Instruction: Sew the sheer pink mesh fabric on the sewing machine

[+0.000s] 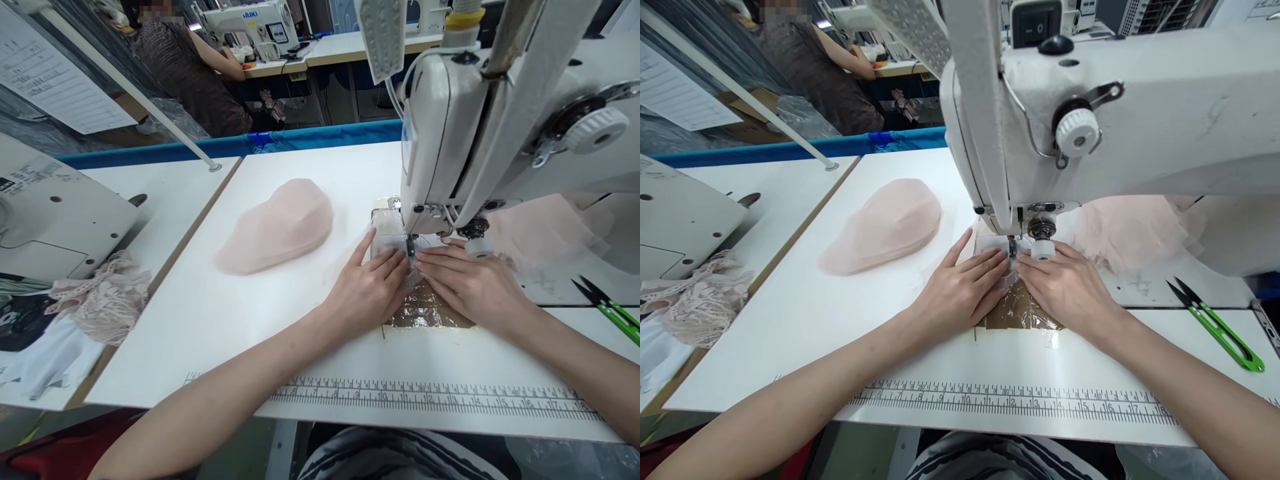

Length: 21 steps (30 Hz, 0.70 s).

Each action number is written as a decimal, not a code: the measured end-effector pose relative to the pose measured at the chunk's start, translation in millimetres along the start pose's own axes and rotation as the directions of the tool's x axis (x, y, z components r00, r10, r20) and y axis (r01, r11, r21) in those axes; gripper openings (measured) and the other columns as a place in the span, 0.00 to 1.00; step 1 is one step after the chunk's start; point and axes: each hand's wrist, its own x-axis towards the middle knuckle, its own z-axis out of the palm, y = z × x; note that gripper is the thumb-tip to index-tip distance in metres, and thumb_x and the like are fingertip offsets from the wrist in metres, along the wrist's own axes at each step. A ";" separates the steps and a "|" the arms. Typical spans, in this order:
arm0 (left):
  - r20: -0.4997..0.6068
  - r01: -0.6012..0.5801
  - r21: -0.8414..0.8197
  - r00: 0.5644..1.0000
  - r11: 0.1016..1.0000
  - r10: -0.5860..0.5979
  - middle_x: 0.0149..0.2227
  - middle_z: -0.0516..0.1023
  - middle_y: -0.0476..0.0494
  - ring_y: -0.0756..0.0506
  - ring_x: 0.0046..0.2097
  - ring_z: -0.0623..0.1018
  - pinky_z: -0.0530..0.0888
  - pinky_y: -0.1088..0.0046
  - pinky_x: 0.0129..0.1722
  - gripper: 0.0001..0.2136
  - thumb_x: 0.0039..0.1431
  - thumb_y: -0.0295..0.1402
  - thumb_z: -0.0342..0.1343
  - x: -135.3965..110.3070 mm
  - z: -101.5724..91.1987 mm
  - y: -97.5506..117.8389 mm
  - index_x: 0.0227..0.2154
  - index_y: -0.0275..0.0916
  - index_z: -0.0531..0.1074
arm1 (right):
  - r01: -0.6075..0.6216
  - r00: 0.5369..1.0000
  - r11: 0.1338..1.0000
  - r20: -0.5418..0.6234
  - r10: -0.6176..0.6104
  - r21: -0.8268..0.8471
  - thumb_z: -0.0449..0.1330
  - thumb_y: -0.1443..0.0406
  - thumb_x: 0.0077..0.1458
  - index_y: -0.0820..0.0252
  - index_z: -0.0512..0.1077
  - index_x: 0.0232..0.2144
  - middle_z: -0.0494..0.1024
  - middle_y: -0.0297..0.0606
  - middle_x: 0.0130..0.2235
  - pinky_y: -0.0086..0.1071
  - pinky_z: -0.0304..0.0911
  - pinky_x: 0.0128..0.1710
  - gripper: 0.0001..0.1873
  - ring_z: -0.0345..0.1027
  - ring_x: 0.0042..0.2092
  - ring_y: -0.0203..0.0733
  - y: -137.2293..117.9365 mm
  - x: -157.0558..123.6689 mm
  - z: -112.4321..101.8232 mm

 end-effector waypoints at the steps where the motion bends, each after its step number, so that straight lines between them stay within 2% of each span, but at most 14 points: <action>1: 0.002 0.001 0.001 1.000 1.000 -0.001 0.49 0.77 0.37 0.42 0.53 0.76 0.54 0.50 0.66 0.17 0.68 0.35 0.45 0.3 0.2 -0.3 0.49 0.29 0.72 | -0.001 1.000 1.000 0.001 0.001 0.001 0.54 0.71 0.62 0.65 0.77 0.41 0.79 0.38 0.46 0.38 0.72 0.45 0.12 0.75 0.45 0.44 0.2 0.2 0.1; 11: 0.033 0.009 0.004 0.999 1.000 -0.009 0.51 0.75 0.37 0.41 0.55 0.74 0.54 0.48 0.65 0.18 0.68 0.36 0.44 0.7 -0.6 -0.5 0.51 0.30 0.71 | -0.042 0.999 0.999 0.021 0.042 0.003 0.53 0.71 0.62 0.64 0.77 0.41 0.78 0.41 0.47 0.40 0.73 0.41 0.13 0.74 0.46 0.46 -0.1 1.9 -0.8; 17: 0.023 0.024 -0.007 0.999 1.000 -0.024 0.52 0.75 0.36 0.41 0.56 0.73 0.55 0.51 0.66 0.18 0.67 0.36 0.46 -0.2 -0.9 -1.1 0.52 0.29 0.70 | -0.046 0.999 0.999 0.011 0.046 0.009 0.52 0.71 0.63 0.63 0.77 0.42 0.78 0.41 0.47 0.41 0.72 0.45 0.14 0.75 0.44 0.44 -0.3 1.7 0.6; 21: 0.057 0.075 -0.012 0.996 0.997 -0.074 0.57 0.70 0.33 0.39 0.59 0.69 0.55 0.52 0.65 0.28 0.65 0.49 0.46 -0.1 -6.9 -5.5 0.55 0.27 0.66 | -0.038 0.999 0.999 0.028 0.038 -0.004 0.51 0.71 0.62 0.64 0.76 0.44 0.79 0.42 0.45 0.42 0.70 0.47 0.15 0.75 0.42 0.43 0.9 0.5 0.5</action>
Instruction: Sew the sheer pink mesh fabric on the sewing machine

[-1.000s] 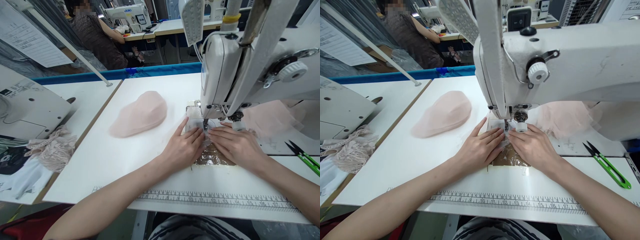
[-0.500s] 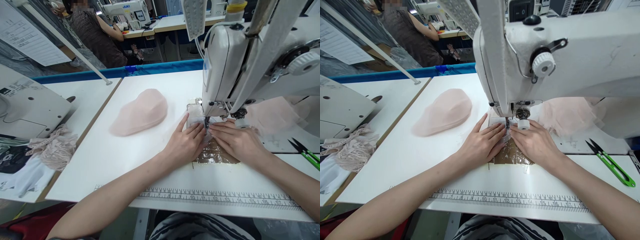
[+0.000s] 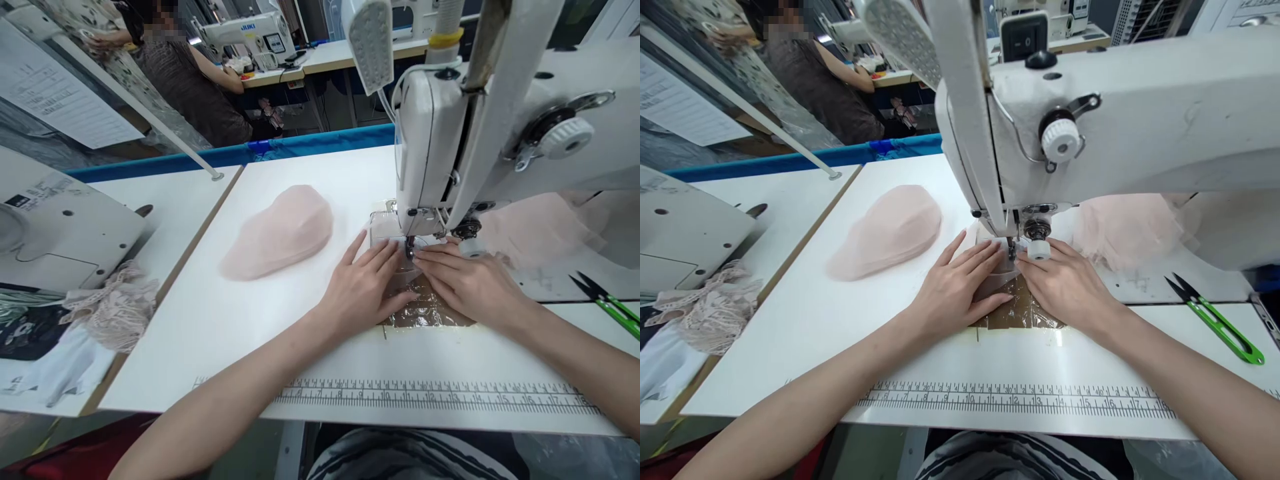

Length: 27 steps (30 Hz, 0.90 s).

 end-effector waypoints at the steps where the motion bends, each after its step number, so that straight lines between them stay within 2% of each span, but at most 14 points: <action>1: 0.020 0.009 0.014 1.000 1.000 -0.009 0.58 0.68 0.32 0.38 0.60 0.68 0.55 0.51 0.65 0.31 0.64 0.52 0.45 -0.6 -2.1 -0.9 0.56 0.27 0.65 | 0.004 1.000 1.000 -0.002 -0.004 -0.006 0.51 0.72 0.61 0.65 0.76 0.45 0.79 0.42 0.44 0.42 0.70 0.46 0.15 0.75 0.41 0.43 0.3 -0.3 -1.0; 3: 0.017 0.004 0.061 1.000 0.998 -0.005 0.56 0.70 0.32 0.37 0.56 0.71 0.58 0.49 0.62 0.34 0.61 0.57 0.43 -2.5 -7.0 -1.8 0.54 0.29 0.67 | 0.017 0.999 1.000 -0.039 -0.018 -0.027 0.51 0.73 0.59 0.65 0.76 0.43 0.81 0.41 0.41 0.41 0.70 0.46 0.15 0.75 0.38 0.43 0.0 -0.6 -4.4; 5: -0.073 -0.032 0.097 0.997 0.995 0.039 0.43 0.79 0.37 0.40 0.43 0.78 0.66 0.53 0.55 0.29 0.60 0.57 0.47 -4.2 -12.2 -1.4 0.46 0.34 0.74 | 0.031 0.992 0.998 -0.124 -0.038 -0.057 0.52 0.75 0.57 0.63 0.77 0.36 0.82 0.38 0.38 0.40 0.69 0.44 0.14 0.74 0.34 0.41 -2.2 -0.2 -9.2; 7: -0.190 -0.068 0.115 0.978 0.991 0.089 0.27 0.78 0.46 0.47 0.28 0.76 0.70 0.61 0.43 0.20 0.61 0.50 0.51 -4.0 -16.2 -1.4 0.33 0.37 0.76 | 0.048 0.979 0.997 -0.195 -0.060 -0.065 0.53 0.77 0.55 0.61 0.77 0.30 0.82 0.35 0.34 0.37 0.69 0.41 0.14 0.73 0.31 0.38 -6.6 0.8 -13.1; 8: -0.229 -0.079 0.118 0.968 0.990 0.105 0.24 0.76 0.49 0.49 0.25 0.74 0.70 0.64 0.39 0.16 0.62 0.45 0.53 -2.9 -17.3 -2.0 0.29 0.37 0.75 | 0.056 0.977 0.997 -0.203 -0.065 -0.048 0.53 0.78 0.55 0.60 0.76 0.29 0.81 0.34 0.34 0.35 0.69 0.39 0.15 0.73 0.32 0.38 -9.5 1.3 -14.0; 9: -0.245 -0.089 0.116 0.963 0.989 0.116 0.24 0.77 0.49 0.49 0.26 0.74 0.70 0.66 0.38 0.12 0.63 0.39 0.53 -1.2 -17.6 -3.4 0.29 0.38 0.74 | 0.065 0.980 0.998 -0.187 -0.068 -0.021 0.52 0.79 0.55 0.60 0.76 0.31 0.81 0.34 0.36 0.34 0.69 0.38 0.15 0.74 0.34 0.38 -12.5 1.7 -14.2; 11: -0.208 -0.115 0.098 0.969 0.989 0.133 0.36 0.80 0.45 0.47 0.38 0.78 0.71 0.65 0.44 0.08 0.64 0.29 0.49 2.9 -16.1 -8.0 0.36 0.36 0.74 | 0.093 0.990 0.995 -0.107 -0.089 0.035 0.50 0.79 0.55 0.61 0.75 0.40 0.79 0.38 0.44 0.35 0.69 0.42 0.18 0.73 0.44 0.41 -18.1 2.2 -12.6; 13: -0.116 -0.148 0.051 0.981 0.988 0.153 0.48 0.78 0.42 0.45 0.51 0.76 0.66 0.60 0.55 0.13 0.64 0.24 0.45 6.0 -12.7 -14.2 0.46 0.35 0.72 | 0.122 0.992 0.990 -0.026 -0.121 0.066 0.49 0.80 0.55 0.64 0.73 0.46 0.77 0.42 0.50 0.39 0.67 0.51 0.21 0.70 0.50 0.44 -22.1 2.0 -10.3; 14: -0.072 -0.156 0.023 0.985 0.987 0.158 0.51 0.76 0.41 0.45 0.54 0.74 0.63 0.57 0.59 0.15 0.64 0.22 0.43 6.7 -10.9 -17.2 0.48 0.34 0.70 | 0.130 0.991 0.989 -0.012 -0.130 0.071 0.49 0.80 0.55 0.64 0.74 0.45 0.77 0.42 0.49 0.41 0.65 0.53 0.21 0.70 0.50 0.44 -23.4 1.7 -9.8; 17: -0.011 -0.137 -0.047 0.990 0.989 0.137 0.52 0.75 0.41 0.45 0.56 0.73 0.59 0.55 0.62 0.16 0.64 0.22 0.41 5.8 -7.2 -24.3 0.49 0.34 0.69 | 0.113 0.992 0.990 -0.063 -0.108 0.081 0.50 0.81 0.54 0.63 0.76 0.37 0.80 0.39 0.41 0.40 0.66 0.52 0.18 0.73 0.44 0.43 -26.2 1.1 -11.4; 21: -0.021 -0.127 -0.109 0.992 0.986 0.125 0.53 0.74 0.42 0.46 0.57 0.72 0.62 0.59 0.62 0.16 0.64 0.21 0.42 3.8 -5.1 -28.6 0.49 0.35 0.69 | 0.091 0.996 0.993 -0.003 -0.091 0.080 0.48 0.82 0.52 0.70 0.72 0.49 0.76 0.45 0.49 0.40 0.70 0.48 0.24 0.70 0.50 0.48 -30.1 -0.3 -15.6; 23: 0.010 -0.131 -0.133 0.991 0.982 0.134 0.53 0.75 0.42 0.47 0.55 0.73 0.64 0.61 0.60 0.17 0.63 0.19 0.41 4.0 -4.5 -29.4 0.50 0.35 0.69 | 0.079 0.997 0.994 0.020 -0.081 0.077 0.48 0.81 0.53 0.69 0.74 0.44 0.78 0.45 0.45 0.40 0.71 0.45 0.21 0.71 0.47 0.48 -31.1 -1.4 -17.2; 25: 0.034 -0.129 -0.161 0.990 0.978 0.137 0.51 0.76 0.43 0.48 0.52 0.75 0.66 0.62 0.59 0.17 0.63 0.19 0.41 4.8 -4.3 -29.6 0.49 0.36 0.69 | 0.053 0.999 0.996 -0.017 -0.052 0.075 0.49 0.80 0.53 0.66 0.76 0.35 0.80 0.43 0.38 0.38 0.72 0.41 0.17 0.73 0.42 0.47 -31.9 -2.3 -18.8; 27: 0.024 -0.125 -0.192 0.991 0.973 0.132 0.50 0.76 0.43 0.48 0.52 0.75 0.66 0.61 0.58 0.15 0.65 0.21 0.42 5.8 -4.1 -29.6 0.48 0.36 0.69 | 0.019 1.000 0.997 -0.024 -0.017 0.073 0.49 0.80 0.54 0.65 0.75 0.37 0.79 0.43 0.41 0.37 0.72 0.39 0.17 0.72 0.44 0.46 -33.6 -2.9 -20.1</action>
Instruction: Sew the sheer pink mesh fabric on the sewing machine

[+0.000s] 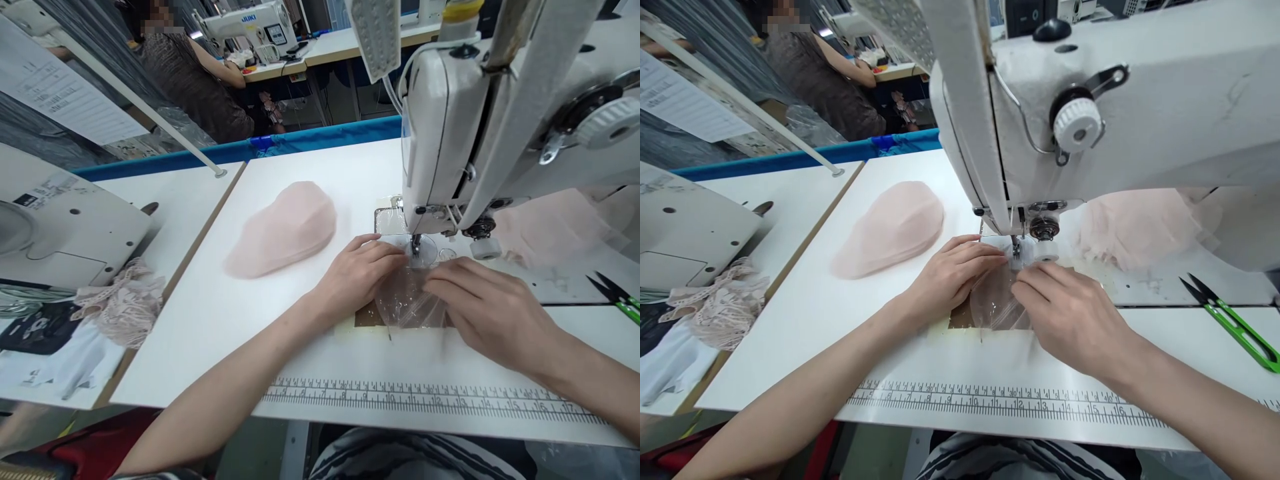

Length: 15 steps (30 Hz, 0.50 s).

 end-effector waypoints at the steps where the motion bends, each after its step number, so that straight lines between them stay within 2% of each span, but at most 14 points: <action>1: -0.009 0.001 -0.010 1.000 1.000 -0.001 0.50 0.76 0.43 0.47 0.54 0.74 0.66 0.61 0.59 0.14 0.66 0.23 0.42 0.4 0.1 -0.1 0.48 0.36 0.69 | -0.013 1.000 1.000 0.015 0.013 0.003 0.49 0.79 0.54 0.65 0.74 0.42 0.78 0.44 0.45 0.36 0.72 0.38 0.19 0.71 0.46 0.46 -1.1 -0.1 -0.3; 3: -0.007 0.001 -0.013 1.000 1.000 -0.001 0.50 0.76 0.43 0.47 0.55 0.73 0.65 0.60 0.60 0.15 0.66 0.22 0.42 1.1 0.7 -0.4 0.49 0.36 0.69 | -0.034 0.997 0.999 0.076 0.033 0.019 0.49 0.77 0.57 0.65 0.73 0.45 0.76 0.44 0.48 0.36 0.71 0.37 0.18 0.70 0.47 0.47 -2.7 0.0 -0.2; 5: 0.022 -0.007 0.003 1.000 1.000 0.007 0.49 0.75 0.43 0.48 0.52 0.74 0.63 0.58 0.62 0.18 0.63 0.18 0.40 1.5 1.7 -0.5 0.49 0.37 0.69 | -0.070 0.991 0.997 0.117 0.065 0.044 0.50 0.72 0.60 0.64 0.75 0.38 0.78 0.44 0.42 0.36 0.70 0.35 0.13 0.71 0.43 0.46 -1.8 0.5 0.3; 7: 0.044 -0.019 0.022 0.999 1.000 0.018 0.47 0.75 0.43 0.49 0.49 0.75 0.63 0.57 0.62 0.20 0.61 0.16 0.39 1.8 3.0 0.1 0.49 0.38 0.69 | -0.113 0.987 0.993 0.119 0.107 0.041 0.51 0.67 0.62 0.63 0.74 0.32 0.78 0.44 0.38 0.35 0.69 0.32 0.13 0.71 0.39 0.44 2.0 0.9 1.1; 9: 0.040 -0.030 0.035 0.999 0.999 0.029 0.44 0.75 0.43 0.48 0.48 0.75 0.63 0.56 0.62 0.19 0.63 0.18 0.40 2.4 4.6 1.7 0.49 0.38 0.70 | -0.136 0.984 0.991 0.113 0.136 -0.011 0.50 0.66 0.63 0.64 0.74 0.31 0.78 0.45 0.41 0.35 0.68 0.32 0.14 0.71 0.38 0.45 7.3 1.2 2.3; 12: 0.025 -0.055 0.038 0.998 0.998 0.054 0.44 0.75 0.42 0.46 0.48 0.74 0.65 0.57 0.61 0.16 0.65 0.22 0.43 3.0 6.9 5.4 0.48 0.38 0.73 | -0.156 0.977 0.984 0.135 0.167 -0.084 0.50 0.66 0.63 0.65 0.75 0.36 0.77 0.47 0.46 0.37 0.68 0.32 0.14 0.71 0.39 0.47 13.7 1.4 5.1; 15: 0.020 -0.069 0.059 0.998 0.996 0.068 0.47 0.75 0.42 0.45 0.50 0.74 0.66 0.57 0.60 0.16 0.64 0.21 0.45 2.0 8.8 9.1 0.49 0.39 0.73 | -0.204 0.964 0.973 0.149 0.219 -0.107 0.50 0.66 0.61 0.70 0.71 0.48 0.77 0.50 0.46 0.40 0.67 0.32 0.17 0.71 0.39 0.49 16.2 2.0 7.8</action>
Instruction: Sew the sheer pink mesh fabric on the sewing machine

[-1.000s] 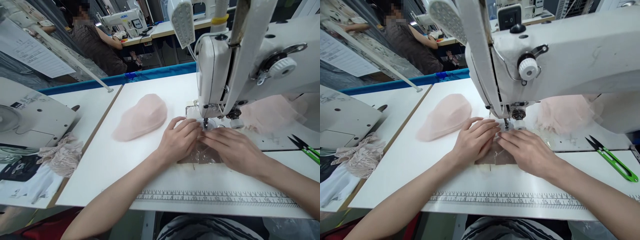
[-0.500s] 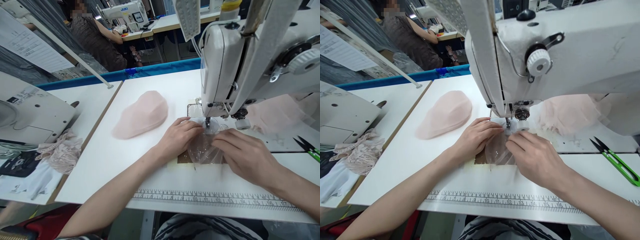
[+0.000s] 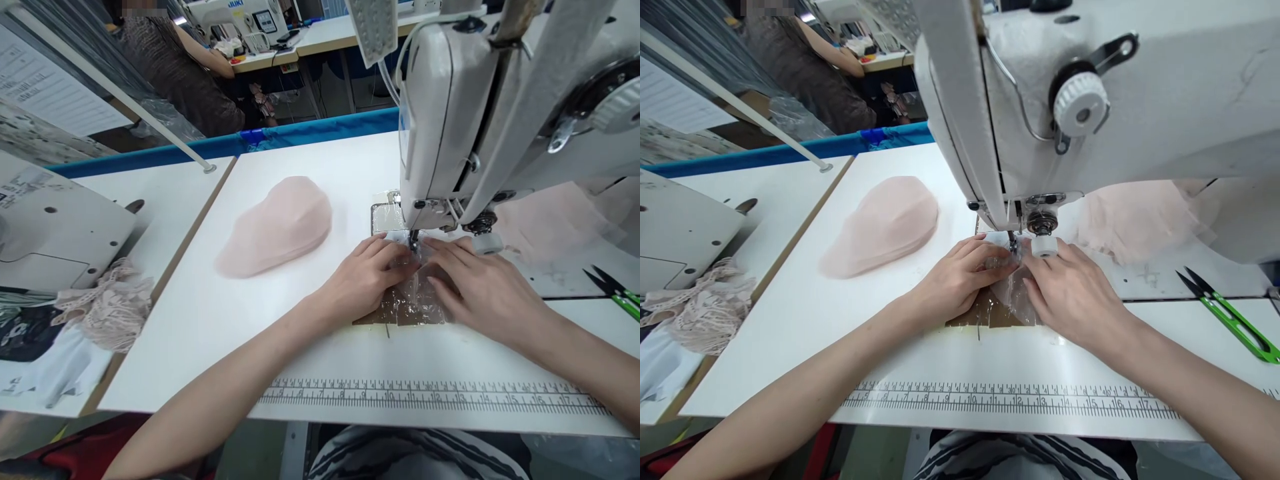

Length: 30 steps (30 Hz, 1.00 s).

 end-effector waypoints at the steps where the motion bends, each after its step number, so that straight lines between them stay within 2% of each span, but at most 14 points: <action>1: -0.004 -0.002 0.016 1.000 1.000 0.002 0.48 0.74 0.41 0.44 0.51 0.73 0.66 0.57 0.60 0.17 0.64 0.21 0.45 -0.8 0.5 1.1 0.49 0.39 0.73 | -0.010 1.000 1.000 0.001 0.010 -0.014 0.50 0.66 0.60 0.71 0.68 0.52 0.78 0.50 0.46 0.41 0.67 0.33 0.20 0.71 0.39 0.51 0.2 0.5 0.7; 3: -0.008 -0.002 0.054 1.000 0.999 0.003 0.50 0.74 0.40 0.44 0.53 0.73 0.65 0.57 0.61 0.17 0.64 0.22 0.46 -2.8 1.5 2.9 0.50 0.38 0.72 | -0.013 1.000 0.998 -0.001 0.013 -0.058 0.50 0.66 0.59 0.72 0.67 0.54 0.78 0.50 0.46 0.43 0.66 0.36 0.23 0.70 0.41 0.53 0.6 1.2 2.1; 8: 0.056 -0.007 0.128 0.998 0.992 0.000 0.57 0.70 0.37 0.42 0.61 0.67 0.63 0.56 0.62 0.19 0.63 0.22 0.46 -6.4 0.2 7.2 0.55 0.37 0.68 | 0.012 1.000 0.992 -0.019 -0.014 -0.123 0.51 0.66 0.57 0.70 0.71 0.51 0.77 0.47 0.48 0.43 0.65 0.41 0.22 0.68 0.46 0.55 4.6 2.5 5.5; 13: 0.130 -0.002 0.213 0.991 0.977 -0.026 0.58 0.68 0.35 0.40 0.61 0.67 0.61 0.53 0.63 0.20 0.63 0.24 0.47 -4.7 -6.1 14.6 0.58 0.36 0.65 | 0.015 1.000 0.995 -0.007 -0.016 -0.100 0.50 0.66 0.58 0.70 0.69 0.54 0.77 0.48 0.48 0.43 0.65 0.41 0.23 0.66 0.49 0.56 7.5 4.1 5.8; 19: 0.132 0.000 0.258 0.991 0.966 -0.036 0.56 0.71 0.34 0.40 0.60 0.69 0.58 0.51 0.64 0.20 0.63 0.24 0.47 -3.0 -7.0 20.3 0.57 0.35 0.66 | 0.017 0.998 0.998 0.067 -0.012 -0.062 0.48 0.67 0.59 0.68 0.65 0.57 0.78 0.47 0.45 0.43 0.64 0.40 0.25 0.66 0.49 0.55 8.2 5.1 3.1; 30: 0.091 0.006 0.267 0.995 0.964 -0.031 0.54 0.72 0.35 0.41 0.58 0.71 0.57 0.49 0.64 0.19 0.63 0.23 0.47 -3.3 -4.2 21.0 0.56 0.36 0.67 | 0.028 0.999 0.995 0.038 -0.024 -0.097 0.48 0.67 0.60 0.71 0.67 0.55 0.77 0.48 0.49 0.40 0.64 0.41 0.23 0.67 0.49 0.53 9.0 4.7 4.5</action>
